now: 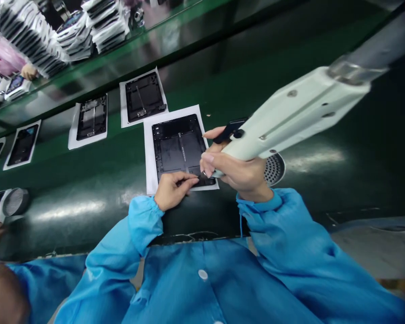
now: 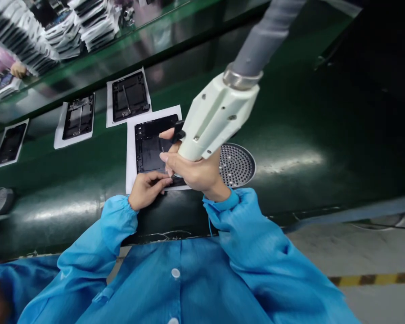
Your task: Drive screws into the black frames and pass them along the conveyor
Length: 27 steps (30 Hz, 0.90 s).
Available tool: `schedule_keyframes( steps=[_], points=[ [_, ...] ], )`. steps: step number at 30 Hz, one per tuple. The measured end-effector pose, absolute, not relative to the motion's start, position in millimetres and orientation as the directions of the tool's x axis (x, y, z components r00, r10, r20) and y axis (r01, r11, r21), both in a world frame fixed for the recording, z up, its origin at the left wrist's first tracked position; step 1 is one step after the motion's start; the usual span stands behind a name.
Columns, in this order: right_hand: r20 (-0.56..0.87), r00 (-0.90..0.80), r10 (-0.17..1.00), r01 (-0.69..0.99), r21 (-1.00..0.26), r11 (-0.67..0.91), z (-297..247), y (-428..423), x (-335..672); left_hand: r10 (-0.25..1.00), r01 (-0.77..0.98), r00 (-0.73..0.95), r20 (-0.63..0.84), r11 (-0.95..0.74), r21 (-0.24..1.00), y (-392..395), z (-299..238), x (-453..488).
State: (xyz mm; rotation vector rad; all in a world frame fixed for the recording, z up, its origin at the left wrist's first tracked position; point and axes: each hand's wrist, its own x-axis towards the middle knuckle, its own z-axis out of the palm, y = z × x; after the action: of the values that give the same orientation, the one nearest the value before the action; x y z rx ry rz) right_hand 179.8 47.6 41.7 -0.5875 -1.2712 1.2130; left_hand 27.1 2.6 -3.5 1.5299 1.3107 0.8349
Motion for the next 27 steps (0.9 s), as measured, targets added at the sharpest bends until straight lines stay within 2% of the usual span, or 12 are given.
schedule_keyframes(
  steps=[3, 7, 16, 22, 27],
  points=[
    [0.405, -0.170, 0.898, -0.357, -0.875, 0.327, 43.5, 45.3, 179.8, 0.926, 0.140, 0.253, -0.281, 0.252, 0.957, 3.4, -1.2, 25.4],
    [0.405, -0.219, 0.888, -0.373, -0.876, 0.307, 46.7, 41.2, 178.4, 0.897, 0.010, 0.300, -0.325, 0.338, 0.941, 3.1, 1.3, 24.4],
    [0.375, -0.232, 0.897, -0.292, -0.907, 0.304, 46.0, 38.8, 176.9, 0.907, -0.054, 0.300, -0.297, 0.327, 0.944, 3.6, 0.6, 22.7],
    [0.383, -0.255, 0.888, -0.346, -0.893, 0.287, 48.0, 37.2, 177.0, 0.918, -0.090, 0.285, -0.276, 0.312, 0.946, 4.3, 0.6, 23.7],
    [0.375, -0.235, 0.897, -0.314, -0.903, 0.295, 49.0, 35.9, 177.2, 0.926, -0.114, 0.294, -0.238, 0.281, 0.953, 3.3, -4.0, 21.3]
  ],
)
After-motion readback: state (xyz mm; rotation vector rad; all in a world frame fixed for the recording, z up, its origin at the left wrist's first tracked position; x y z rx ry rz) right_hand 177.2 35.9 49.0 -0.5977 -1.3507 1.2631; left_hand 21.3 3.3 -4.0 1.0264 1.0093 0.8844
